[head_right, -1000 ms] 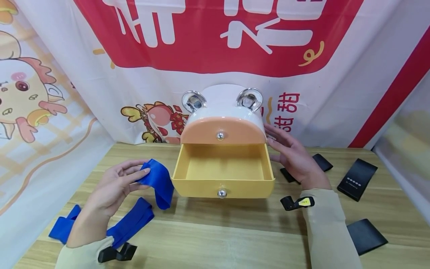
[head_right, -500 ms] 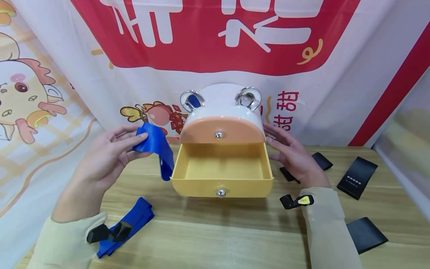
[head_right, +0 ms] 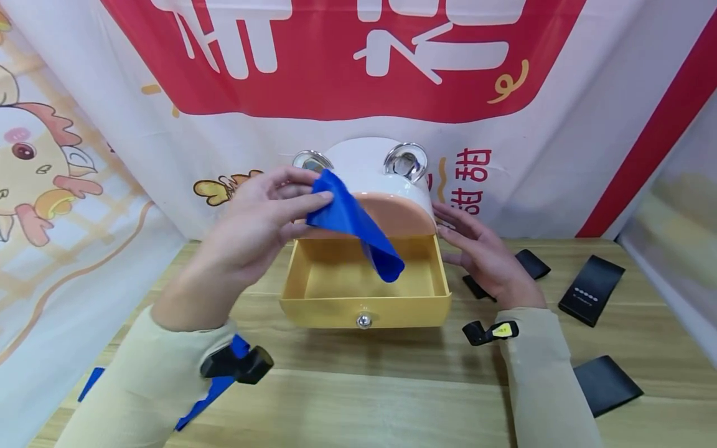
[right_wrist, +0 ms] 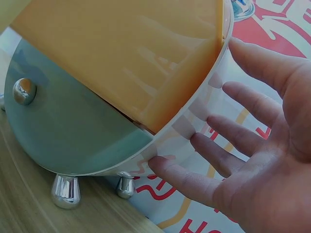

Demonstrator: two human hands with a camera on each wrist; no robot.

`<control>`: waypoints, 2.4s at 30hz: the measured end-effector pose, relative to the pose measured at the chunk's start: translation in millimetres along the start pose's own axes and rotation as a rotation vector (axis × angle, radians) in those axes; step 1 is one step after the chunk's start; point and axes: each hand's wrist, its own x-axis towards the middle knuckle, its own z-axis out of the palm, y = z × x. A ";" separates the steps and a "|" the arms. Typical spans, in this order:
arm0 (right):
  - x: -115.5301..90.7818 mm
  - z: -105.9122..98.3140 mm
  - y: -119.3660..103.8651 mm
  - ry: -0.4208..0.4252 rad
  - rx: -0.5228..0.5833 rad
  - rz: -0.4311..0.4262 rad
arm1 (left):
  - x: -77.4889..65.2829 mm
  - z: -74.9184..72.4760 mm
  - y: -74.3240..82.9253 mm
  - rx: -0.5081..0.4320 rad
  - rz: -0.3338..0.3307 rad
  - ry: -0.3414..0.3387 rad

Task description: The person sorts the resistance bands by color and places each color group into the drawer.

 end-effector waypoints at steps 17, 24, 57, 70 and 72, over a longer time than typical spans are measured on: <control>2.0 3.2 -3.8 0.013 -0.026 0.026 | 23.1 56.9 -53.8 0.215 -0.157 -0.102; 1.2 3.3 -4.2 0.037 -0.055 0.030 | 15.8 42.4 -64.7 0.389 -0.138 -0.120; -2.2 2.8 6.9 0.010 -0.015 0.023 | 0.2 -20.2 -69.6 0.734 0.173 -0.079; -1.3 0.4 4.4 -0.017 0.008 -0.021 | -38.3 -114.9 -78.4 0.515 0.115 -0.259; -1.9 -0.2 4.5 -0.016 0.009 -0.023 | -41.7 -128.2 -90.6 0.544 0.065 -0.248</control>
